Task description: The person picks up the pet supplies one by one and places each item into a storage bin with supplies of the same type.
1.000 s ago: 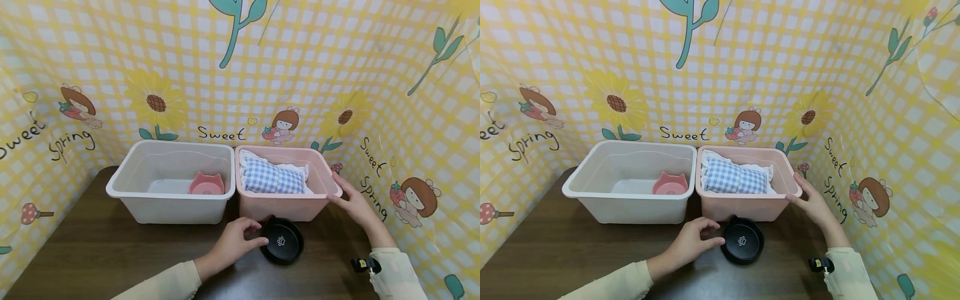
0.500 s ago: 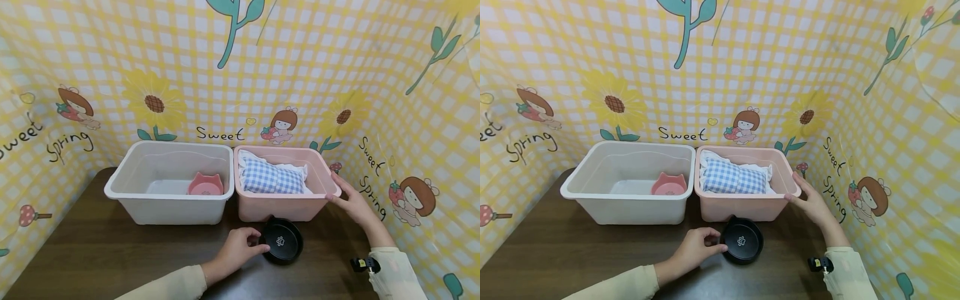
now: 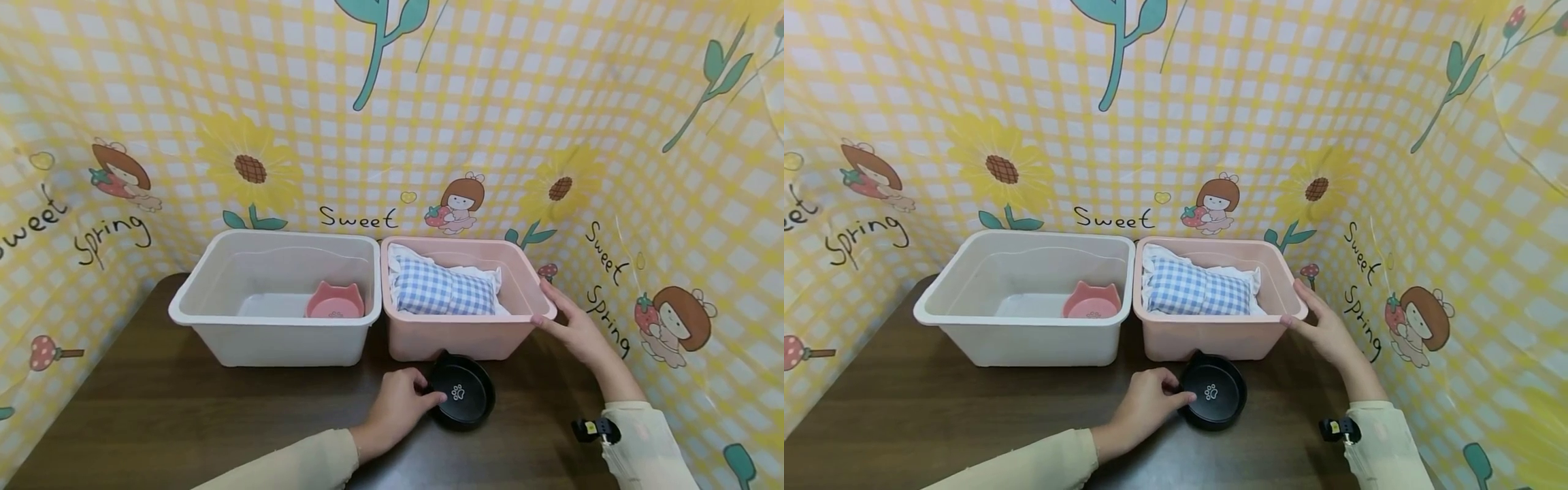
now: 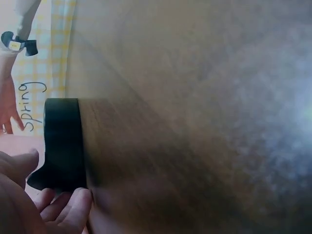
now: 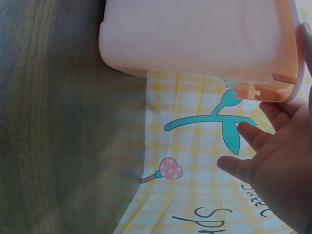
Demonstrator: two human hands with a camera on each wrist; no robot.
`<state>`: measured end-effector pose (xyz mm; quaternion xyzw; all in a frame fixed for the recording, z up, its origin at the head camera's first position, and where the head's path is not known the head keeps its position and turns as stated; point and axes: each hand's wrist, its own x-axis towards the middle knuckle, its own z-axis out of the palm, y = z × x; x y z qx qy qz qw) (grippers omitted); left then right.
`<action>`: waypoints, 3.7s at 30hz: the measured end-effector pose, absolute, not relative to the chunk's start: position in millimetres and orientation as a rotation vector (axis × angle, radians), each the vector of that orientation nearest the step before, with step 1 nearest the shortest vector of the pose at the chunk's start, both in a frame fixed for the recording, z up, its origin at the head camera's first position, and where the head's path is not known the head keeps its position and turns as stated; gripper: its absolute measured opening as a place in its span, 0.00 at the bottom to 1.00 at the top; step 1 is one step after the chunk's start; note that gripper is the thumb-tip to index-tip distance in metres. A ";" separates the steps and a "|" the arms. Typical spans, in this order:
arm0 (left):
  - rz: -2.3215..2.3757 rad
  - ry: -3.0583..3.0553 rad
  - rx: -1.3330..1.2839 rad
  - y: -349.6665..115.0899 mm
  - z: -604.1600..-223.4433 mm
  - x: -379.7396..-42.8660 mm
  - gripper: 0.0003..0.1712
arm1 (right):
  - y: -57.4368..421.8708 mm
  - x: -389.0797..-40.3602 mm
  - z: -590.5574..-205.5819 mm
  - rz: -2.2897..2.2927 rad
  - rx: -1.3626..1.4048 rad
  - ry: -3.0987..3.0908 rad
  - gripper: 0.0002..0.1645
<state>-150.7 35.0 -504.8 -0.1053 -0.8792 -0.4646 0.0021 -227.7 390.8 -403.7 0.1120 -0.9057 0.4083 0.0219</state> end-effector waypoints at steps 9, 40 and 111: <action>-1.463 -2.701 -0.240 42.4 -507.3 -155.8 0.14 | 392.0 -228.3 -404.1 1.274 0.348 -2.802 0.49; -1.651 -2.660 -0.344 22.0 -506.9 -173.4 0.03 | 390.2 -223.7 -402.3 1.284 0.311 -2.823 0.49; -1.615 -2.225 -0.743 -66.0 -328.0 -163.9 0.07 | 392.4 -226.9 -404.6 1.252 0.284 -2.863 0.50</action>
